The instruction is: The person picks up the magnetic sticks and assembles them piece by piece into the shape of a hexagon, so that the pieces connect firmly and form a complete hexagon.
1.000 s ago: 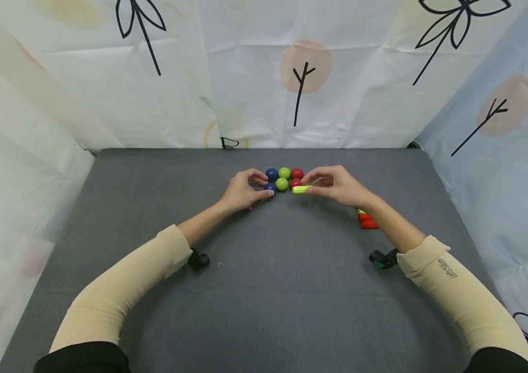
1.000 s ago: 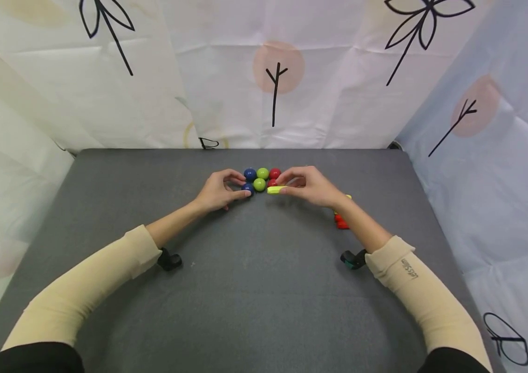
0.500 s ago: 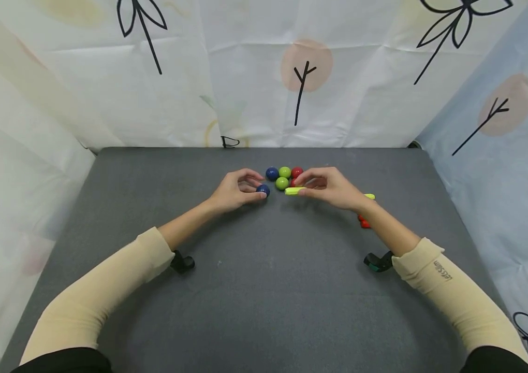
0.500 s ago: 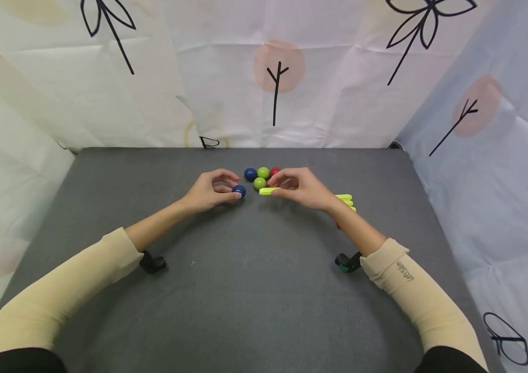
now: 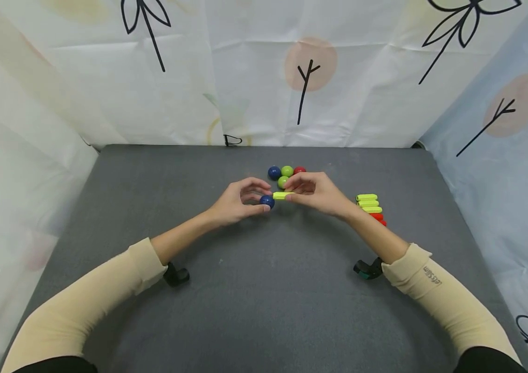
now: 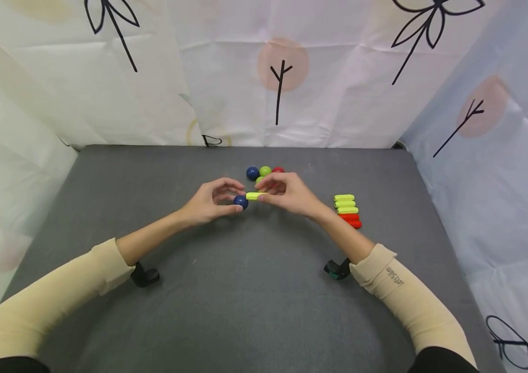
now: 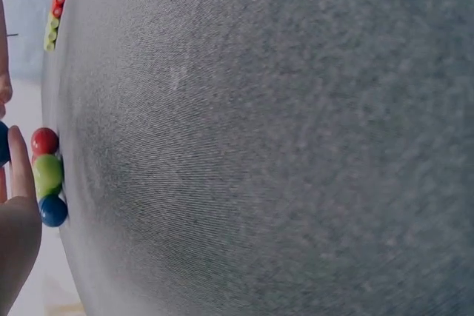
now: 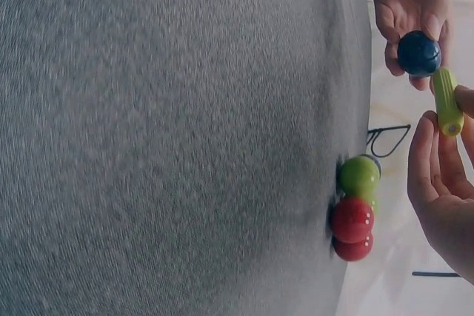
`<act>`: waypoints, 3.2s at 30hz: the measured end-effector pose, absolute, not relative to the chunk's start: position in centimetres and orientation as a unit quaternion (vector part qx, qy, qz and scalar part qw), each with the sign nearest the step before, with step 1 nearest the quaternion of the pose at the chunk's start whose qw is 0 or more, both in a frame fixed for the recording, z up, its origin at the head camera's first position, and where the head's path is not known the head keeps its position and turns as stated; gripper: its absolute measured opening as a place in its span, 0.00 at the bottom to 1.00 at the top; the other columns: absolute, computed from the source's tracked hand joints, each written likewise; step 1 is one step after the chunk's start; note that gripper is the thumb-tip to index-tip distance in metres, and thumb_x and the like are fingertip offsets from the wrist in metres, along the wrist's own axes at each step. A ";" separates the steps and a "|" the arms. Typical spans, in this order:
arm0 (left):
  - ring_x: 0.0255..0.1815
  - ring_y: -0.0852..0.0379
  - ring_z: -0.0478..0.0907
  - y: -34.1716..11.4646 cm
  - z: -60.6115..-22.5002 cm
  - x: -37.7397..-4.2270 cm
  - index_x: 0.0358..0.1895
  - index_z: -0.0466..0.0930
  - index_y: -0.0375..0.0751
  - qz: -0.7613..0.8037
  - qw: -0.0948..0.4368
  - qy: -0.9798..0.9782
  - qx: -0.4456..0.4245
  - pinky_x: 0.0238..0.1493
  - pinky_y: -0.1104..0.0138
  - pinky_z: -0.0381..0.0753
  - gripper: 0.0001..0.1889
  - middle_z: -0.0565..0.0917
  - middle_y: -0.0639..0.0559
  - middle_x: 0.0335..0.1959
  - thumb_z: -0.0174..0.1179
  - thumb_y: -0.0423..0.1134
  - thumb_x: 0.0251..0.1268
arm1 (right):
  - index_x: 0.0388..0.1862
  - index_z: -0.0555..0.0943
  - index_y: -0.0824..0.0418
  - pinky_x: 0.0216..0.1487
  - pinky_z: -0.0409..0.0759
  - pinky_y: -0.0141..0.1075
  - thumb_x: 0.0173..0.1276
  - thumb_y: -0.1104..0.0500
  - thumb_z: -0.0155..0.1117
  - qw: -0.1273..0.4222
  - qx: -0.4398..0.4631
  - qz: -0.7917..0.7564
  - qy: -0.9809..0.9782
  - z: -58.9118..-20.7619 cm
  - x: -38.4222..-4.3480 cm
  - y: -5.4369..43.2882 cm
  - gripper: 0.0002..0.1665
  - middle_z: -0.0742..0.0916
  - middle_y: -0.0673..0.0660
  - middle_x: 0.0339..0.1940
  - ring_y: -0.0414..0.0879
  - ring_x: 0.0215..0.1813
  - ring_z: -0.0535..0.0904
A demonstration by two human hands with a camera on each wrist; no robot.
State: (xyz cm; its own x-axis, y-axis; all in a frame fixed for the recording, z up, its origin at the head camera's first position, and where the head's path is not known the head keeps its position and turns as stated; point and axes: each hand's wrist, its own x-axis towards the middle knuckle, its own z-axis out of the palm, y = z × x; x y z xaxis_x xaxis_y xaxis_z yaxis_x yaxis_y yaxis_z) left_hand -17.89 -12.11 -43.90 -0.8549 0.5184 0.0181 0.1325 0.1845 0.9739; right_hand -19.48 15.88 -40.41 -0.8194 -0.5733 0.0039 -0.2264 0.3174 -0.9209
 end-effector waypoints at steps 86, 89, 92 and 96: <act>0.52 0.61 0.90 -15.6 -45.0 -17.4 0.72 0.75 0.37 0.575 0.271 0.762 0.126 0.54 0.70 0.87 0.28 0.91 0.41 0.59 0.72 0.35 0.73 | 0.61 0.85 0.68 0.59 0.85 0.27 0.74 0.67 0.73 0.132 -0.241 -0.508 0.817 -41.2 -24.3 19.3 0.19 0.89 0.69 0.62 0.48 0.60 0.88; 0.53 0.61 0.90 -15.7 -45.0 -17.5 0.73 0.75 0.39 0.567 0.277 0.765 0.125 0.55 0.70 0.86 0.28 0.91 0.41 0.61 0.72 0.36 0.73 | 0.61 0.85 0.70 0.61 0.86 0.33 0.74 0.67 0.73 0.123 -0.249 -0.503 0.818 -41.3 -25.3 17.4 0.19 0.89 0.69 0.61 0.55 0.61 0.87; 0.54 0.60 0.89 -15.7 -45.1 -17.6 0.73 0.75 0.40 0.562 0.280 0.768 0.124 0.55 0.70 0.86 0.28 0.90 0.41 0.61 0.72 0.38 0.74 | 0.61 0.84 0.72 0.66 0.85 0.45 0.73 0.66 0.73 0.112 -0.256 -0.500 0.820 -41.5 -26.2 15.8 0.20 0.89 0.70 0.60 0.60 0.62 0.86; 0.54 0.59 0.89 -15.7 -45.1 -17.7 0.73 0.75 0.40 0.560 0.282 0.770 0.121 0.55 0.69 0.86 0.28 0.91 0.42 0.61 0.72 0.39 0.74 | 0.61 0.84 0.74 0.74 0.79 0.57 0.72 0.66 0.75 0.113 -0.264 -0.482 0.828 -42.0 -27.4 14.0 0.21 0.88 0.72 0.61 0.64 0.66 0.84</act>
State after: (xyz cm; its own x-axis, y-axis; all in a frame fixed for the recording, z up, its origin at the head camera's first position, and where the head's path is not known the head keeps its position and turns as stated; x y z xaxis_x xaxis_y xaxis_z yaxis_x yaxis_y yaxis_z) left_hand -17.67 -15.70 -45.15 -0.8115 0.5027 -0.2981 -0.1286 0.3439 0.9302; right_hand -27.44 13.99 -42.01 -0.8347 -0.5466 0.0673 -0.3286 0.3962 -0.8574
